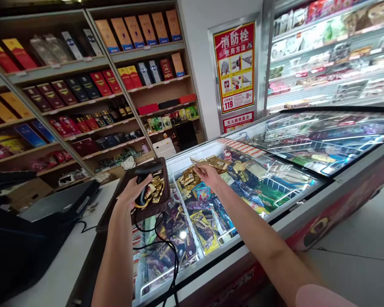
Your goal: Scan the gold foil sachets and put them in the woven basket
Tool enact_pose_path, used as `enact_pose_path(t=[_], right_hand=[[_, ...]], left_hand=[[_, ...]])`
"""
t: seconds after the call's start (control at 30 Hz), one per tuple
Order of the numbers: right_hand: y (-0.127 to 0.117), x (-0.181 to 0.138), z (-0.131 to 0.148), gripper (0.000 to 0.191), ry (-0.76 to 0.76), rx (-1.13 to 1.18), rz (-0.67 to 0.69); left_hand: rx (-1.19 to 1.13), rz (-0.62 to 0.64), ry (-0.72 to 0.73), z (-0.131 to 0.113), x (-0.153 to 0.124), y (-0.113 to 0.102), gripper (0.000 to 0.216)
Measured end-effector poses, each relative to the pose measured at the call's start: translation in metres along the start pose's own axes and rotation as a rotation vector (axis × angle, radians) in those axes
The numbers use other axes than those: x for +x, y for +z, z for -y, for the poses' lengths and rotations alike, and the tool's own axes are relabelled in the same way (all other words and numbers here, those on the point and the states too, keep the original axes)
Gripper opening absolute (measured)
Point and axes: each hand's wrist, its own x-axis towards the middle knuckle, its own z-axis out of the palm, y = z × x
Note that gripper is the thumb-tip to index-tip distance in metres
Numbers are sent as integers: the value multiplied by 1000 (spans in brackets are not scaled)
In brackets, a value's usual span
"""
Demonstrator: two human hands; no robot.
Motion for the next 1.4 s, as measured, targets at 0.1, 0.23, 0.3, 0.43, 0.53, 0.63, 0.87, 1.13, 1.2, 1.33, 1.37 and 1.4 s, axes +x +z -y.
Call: enact_pose_path(t=[0.1, 0.23, 0.3, 0.43, 0.53, 0.63, 0.87, 1.13, 1.2, 1.33, 1.37, 1.4], right_hand=[[4, -5, 2, 37, -106, -79, -30], [0, -6, 5, 42, -352, -334, -121], [-4, -4, 5, 39, -423, -462, -137], [-10, 1, 6, 36, -497, -684, -148], [-11, 3, 5, 35, -535, -759, -158], [-11, 3, 5, 34, -534, -761, -155], [-24, 14, 3, 41, -494, -821, -302], [-55, 34, -10, 50, -527, -1227, -330], [-59, 34, -14, 46, -617, -1378, -332], [-55, 24, -17, 34, -761, -1524, -361], [-49, 20, -19, 32, -794, -1527, -350], [-39, 15, -23, 30, -832, -1529, -328]], left_hand=[[37, 22, 20, -3, -2, 12, 55], [84, 55, 54, -6, -5, 36, 53], [132, 70, 61, -7, -6, 49, 52], [181, 88, 77, -8, -8, 64, 52], [199, 87, 78, -6, -7, 66, 52], [190, 97, 82, -5, -5, 64, 52], [173, 106, 57, -8, -7, 61, 54], [114, 7, 46, -15, -9, 25, 55], [117, -52, 34, -20, -15, 9, 57], [145, -194, 7, -26, -29, -32, 57], [159, -230, -1, -25, -32, -42, 57], [174, -268, -11, -23, -34, -53, 56]])
